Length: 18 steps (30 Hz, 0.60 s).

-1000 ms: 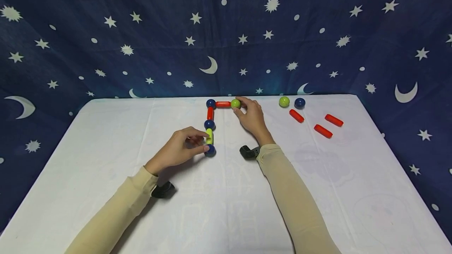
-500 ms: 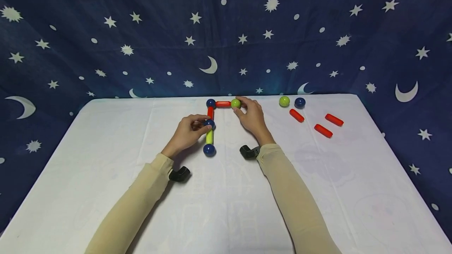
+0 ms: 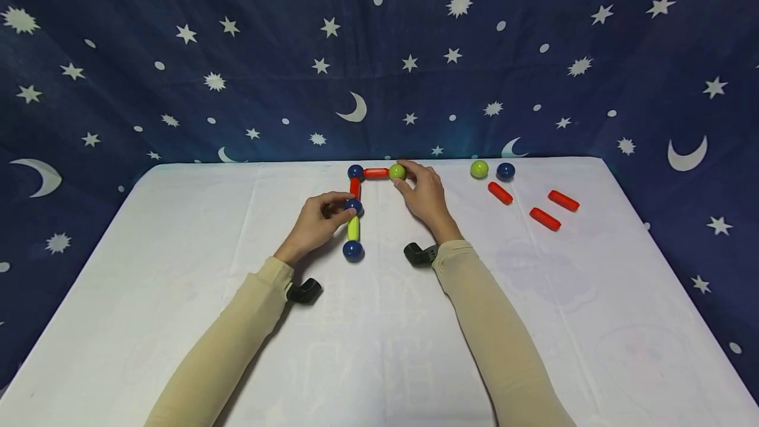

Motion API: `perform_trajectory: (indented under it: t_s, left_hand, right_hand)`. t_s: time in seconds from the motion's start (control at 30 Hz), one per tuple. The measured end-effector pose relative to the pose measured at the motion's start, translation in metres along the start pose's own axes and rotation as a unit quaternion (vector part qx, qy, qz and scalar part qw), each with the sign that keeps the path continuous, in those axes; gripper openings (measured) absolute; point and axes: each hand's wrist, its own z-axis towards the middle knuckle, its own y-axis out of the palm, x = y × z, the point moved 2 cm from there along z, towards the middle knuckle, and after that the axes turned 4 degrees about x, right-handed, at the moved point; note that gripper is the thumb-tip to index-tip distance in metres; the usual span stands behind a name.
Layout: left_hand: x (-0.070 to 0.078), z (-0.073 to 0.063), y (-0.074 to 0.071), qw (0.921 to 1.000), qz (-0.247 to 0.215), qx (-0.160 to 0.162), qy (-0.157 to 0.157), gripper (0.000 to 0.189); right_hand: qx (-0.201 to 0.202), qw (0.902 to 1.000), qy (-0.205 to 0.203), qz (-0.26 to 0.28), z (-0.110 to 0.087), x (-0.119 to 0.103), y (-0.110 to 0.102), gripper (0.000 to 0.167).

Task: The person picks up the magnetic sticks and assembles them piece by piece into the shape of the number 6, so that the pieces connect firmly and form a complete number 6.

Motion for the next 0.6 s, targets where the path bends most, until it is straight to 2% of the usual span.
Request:
perform_trajectory:
  t_s: [0.6]
  left_hand:
    - [-0.0040,0.0002,0.0015,1.0000,-0.003,0.005,-0.003,0.031]
  right_hand:
    - [-0.007,0.9998,0.020,-0.003,-0.0015,-0.0001,-0.0012,0.050]
